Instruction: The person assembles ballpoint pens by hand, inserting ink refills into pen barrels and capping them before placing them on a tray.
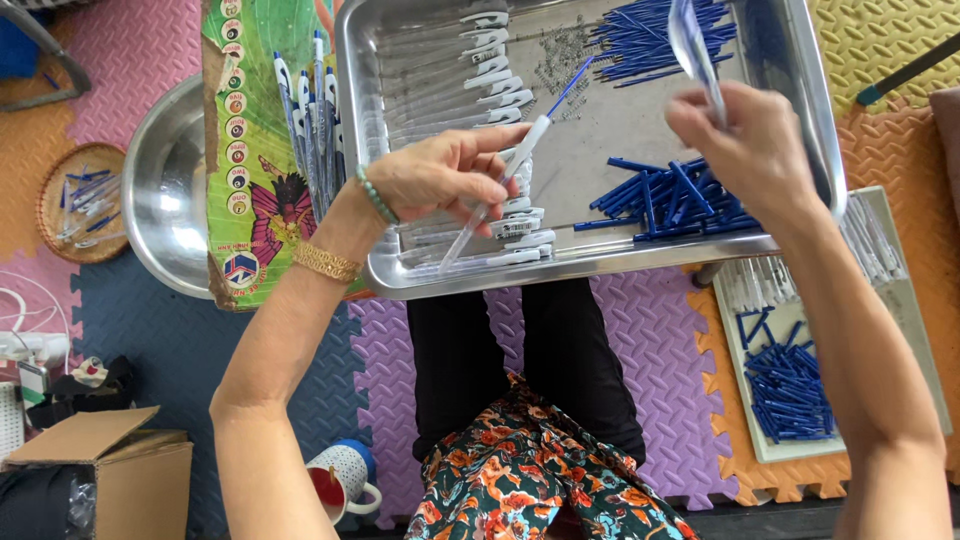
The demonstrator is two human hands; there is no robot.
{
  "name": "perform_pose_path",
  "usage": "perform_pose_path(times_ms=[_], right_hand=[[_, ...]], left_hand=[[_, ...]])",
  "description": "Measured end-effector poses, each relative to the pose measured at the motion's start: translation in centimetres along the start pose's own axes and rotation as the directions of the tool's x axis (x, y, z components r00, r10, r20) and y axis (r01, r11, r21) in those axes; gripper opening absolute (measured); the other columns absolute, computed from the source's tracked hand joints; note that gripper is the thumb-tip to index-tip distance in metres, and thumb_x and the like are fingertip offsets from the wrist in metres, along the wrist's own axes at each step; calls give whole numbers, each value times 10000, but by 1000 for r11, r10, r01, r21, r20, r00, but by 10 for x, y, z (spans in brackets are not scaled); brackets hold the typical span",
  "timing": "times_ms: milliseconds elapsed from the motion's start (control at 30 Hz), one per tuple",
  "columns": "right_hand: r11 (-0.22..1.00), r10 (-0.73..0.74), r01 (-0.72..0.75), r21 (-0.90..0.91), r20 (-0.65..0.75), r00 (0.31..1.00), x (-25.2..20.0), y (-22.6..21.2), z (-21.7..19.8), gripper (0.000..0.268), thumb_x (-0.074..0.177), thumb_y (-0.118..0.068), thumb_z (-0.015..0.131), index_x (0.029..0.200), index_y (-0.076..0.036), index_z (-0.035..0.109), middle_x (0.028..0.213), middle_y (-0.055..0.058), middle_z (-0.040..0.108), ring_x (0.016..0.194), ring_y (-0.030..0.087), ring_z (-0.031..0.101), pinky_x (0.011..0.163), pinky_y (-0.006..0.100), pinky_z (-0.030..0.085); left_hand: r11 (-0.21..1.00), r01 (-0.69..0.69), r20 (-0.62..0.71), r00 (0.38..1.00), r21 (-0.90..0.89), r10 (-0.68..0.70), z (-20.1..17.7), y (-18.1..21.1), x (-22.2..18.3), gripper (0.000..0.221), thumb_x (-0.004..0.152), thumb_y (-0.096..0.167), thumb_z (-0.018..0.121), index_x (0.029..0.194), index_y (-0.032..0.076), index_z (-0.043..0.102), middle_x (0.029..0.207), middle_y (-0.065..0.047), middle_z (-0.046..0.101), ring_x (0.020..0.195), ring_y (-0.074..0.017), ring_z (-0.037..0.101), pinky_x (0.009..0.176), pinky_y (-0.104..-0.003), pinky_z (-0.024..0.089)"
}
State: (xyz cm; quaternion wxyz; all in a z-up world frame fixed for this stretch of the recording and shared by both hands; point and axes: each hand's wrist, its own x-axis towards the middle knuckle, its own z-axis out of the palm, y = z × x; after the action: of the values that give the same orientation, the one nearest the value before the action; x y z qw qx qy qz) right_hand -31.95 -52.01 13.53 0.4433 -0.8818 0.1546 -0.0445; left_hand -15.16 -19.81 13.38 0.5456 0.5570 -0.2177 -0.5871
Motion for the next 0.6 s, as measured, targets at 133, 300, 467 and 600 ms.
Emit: perform_pose_path(times_ms=[133, 300, 467, 600], right_hand=[[963, 79, -111, 245, 138, 987, 39, -38, 30, 581, 1147, -493, 593, 1492, -33, 674, 954, 44, 722, 513, 52, 472, 343, 224, 320], [891, 140, -164, 423, 88, 986, 75, -23, 31, 179, 1192, -387, 656, 1160, -231, 738, 980, -91, 720, 493, -12, 445, 306, 212, 263], [929, 38, 36, 369, -191, 981, 103, 36, 19, 220, 1271, -348, 626, 1125, -201, 702, 1064, -64, 785, 516, -28, 429, 381, 221, 269], [844, -524, 536, -31, -263, 810, 106, 61, 31, 443, 1468, -44, 744, 1039, -23, 637, 798, 40, 558, 1111, 286, 939, 690, 314, 530]], left_hand=[[998, 14, 28, 999, 54, -15, 9, 22, 11, 979, 942, 22, 746, 1787, 120, 262, 1064, -41, 693, 854, -152, 735, 749, -399, 730], [923, 189, -209, 970, 335, -122, 7, 47, 18, 882, 923, -94, 694, 1728, 163, 440, 1100, -120, 800, 662, -106, 646, 563, -170, 633], [462, 336, -426, 899, 821, 104, -15, 53, 61, 416, 1026, -15, 624, 1363, 177, 773, 985, -61, 810, 777, -180, 679, 670, -320, 616], [-250, 434, -297, 846, 865, 443, -37, 21, 133, 118, 1037, 176, 779, 1089, 81, 822, 917, -169, 780, 803, -352, 768, 639, -545, 686]])
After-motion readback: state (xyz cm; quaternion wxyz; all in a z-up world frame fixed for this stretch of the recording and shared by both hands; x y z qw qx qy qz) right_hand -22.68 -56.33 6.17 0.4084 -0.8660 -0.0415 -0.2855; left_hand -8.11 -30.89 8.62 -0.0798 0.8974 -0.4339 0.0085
